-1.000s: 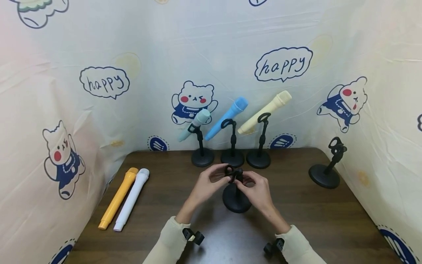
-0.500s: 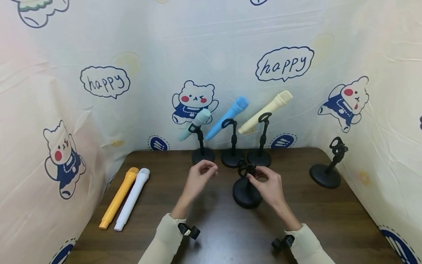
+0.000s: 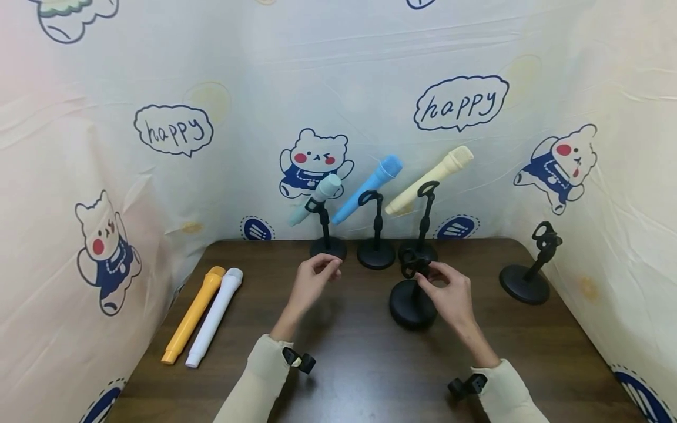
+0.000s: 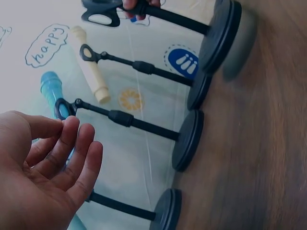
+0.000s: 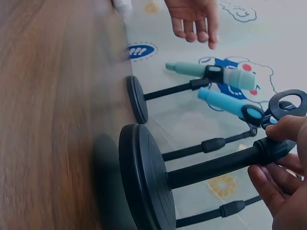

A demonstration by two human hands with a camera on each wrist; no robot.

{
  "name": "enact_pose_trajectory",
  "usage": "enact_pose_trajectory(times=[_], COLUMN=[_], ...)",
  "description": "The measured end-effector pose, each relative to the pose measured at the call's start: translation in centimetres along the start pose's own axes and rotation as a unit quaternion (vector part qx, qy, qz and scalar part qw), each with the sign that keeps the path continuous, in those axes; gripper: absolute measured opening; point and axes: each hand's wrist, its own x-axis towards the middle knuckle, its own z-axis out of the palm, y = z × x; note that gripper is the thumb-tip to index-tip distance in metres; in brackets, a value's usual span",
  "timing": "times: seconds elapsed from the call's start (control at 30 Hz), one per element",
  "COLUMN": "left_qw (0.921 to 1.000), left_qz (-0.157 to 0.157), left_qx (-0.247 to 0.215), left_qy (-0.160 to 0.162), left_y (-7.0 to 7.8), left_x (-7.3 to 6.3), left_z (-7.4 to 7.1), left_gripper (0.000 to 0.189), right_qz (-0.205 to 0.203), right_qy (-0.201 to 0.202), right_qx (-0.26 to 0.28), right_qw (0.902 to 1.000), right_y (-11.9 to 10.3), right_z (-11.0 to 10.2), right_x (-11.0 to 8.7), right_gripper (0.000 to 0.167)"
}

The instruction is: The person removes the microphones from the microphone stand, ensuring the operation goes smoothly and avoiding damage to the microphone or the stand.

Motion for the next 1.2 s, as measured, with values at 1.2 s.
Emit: enact_pose_trajectory(times=[1.2], left_qw=[0.9952], left_qz=[-0.034], left_qx=[0.070], left_qy=[0.059], left_y=[-3.6], left_x=[8.0], left_z=[-4.3], left_gripper=[0.027], right_qz=[0.104], right_qy=[0.046], right_qx=[-0.088], right_qw=[0.9896], right_y=[4.5], right_z=[-5.9], right_x=[1.5], right_gripper=[0.023])
